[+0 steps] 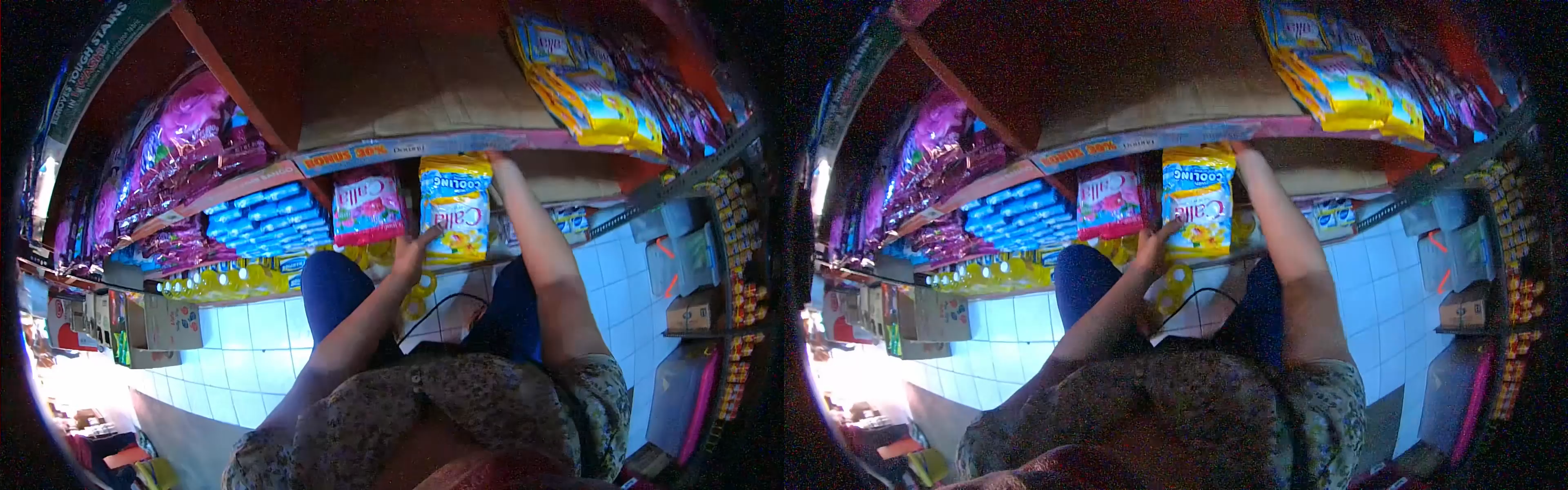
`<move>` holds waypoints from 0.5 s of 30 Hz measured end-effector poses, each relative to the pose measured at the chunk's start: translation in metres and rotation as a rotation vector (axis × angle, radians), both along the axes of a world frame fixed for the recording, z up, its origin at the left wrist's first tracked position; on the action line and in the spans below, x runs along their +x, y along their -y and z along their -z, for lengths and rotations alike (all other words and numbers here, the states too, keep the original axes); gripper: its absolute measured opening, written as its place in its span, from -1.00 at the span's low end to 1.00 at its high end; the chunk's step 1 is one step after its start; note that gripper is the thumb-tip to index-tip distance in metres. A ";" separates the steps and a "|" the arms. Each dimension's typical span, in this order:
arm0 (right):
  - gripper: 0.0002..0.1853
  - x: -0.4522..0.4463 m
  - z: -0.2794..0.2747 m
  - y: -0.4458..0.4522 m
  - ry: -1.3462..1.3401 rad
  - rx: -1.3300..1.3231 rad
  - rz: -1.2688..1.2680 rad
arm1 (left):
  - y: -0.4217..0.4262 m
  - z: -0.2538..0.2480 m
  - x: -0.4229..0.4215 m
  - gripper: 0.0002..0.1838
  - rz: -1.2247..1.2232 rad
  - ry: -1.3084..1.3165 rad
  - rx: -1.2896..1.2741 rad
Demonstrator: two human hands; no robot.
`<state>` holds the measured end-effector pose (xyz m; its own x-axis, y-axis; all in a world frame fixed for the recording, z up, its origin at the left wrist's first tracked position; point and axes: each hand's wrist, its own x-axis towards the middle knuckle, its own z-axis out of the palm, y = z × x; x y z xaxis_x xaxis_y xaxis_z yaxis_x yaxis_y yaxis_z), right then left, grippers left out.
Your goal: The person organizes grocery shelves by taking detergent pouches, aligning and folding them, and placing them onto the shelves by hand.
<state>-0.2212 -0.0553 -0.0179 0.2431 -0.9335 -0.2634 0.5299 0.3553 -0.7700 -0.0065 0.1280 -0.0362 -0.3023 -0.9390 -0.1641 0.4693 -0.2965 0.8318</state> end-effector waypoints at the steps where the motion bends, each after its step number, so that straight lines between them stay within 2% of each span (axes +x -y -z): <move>1: -0.51 0.006 -0.003 0.009 -0.143 -0.054 0.052 | 0.009 0.010 -0.001 -0.60 -0.051 -0.038 0.122; 2: -0.51 0.014 -0.004 0.015 -0.279 -0.107 0.094 | 0.013 0.014 -0.004 -0.60 -0.055 -0.043 0.120; 5: -0.50 0.038 0.008 0.019 -0.590 -0.228 0.180 | 0.010 0.028 -0.010 -0.60 -0.262 0.246 -0.075; 6: -0.49 0.043 0.011 0.020 -0.664 -0.256 0.195 | 0.013 0.031 -0.005 -0.63 -0.113 0.230 0.085; 15: -0.46 0.041 0.019 0.029 -0.904 -0.390 0.224 | 0.004 0.036 -0.012 -0.71 -0.223 -0.052 0.094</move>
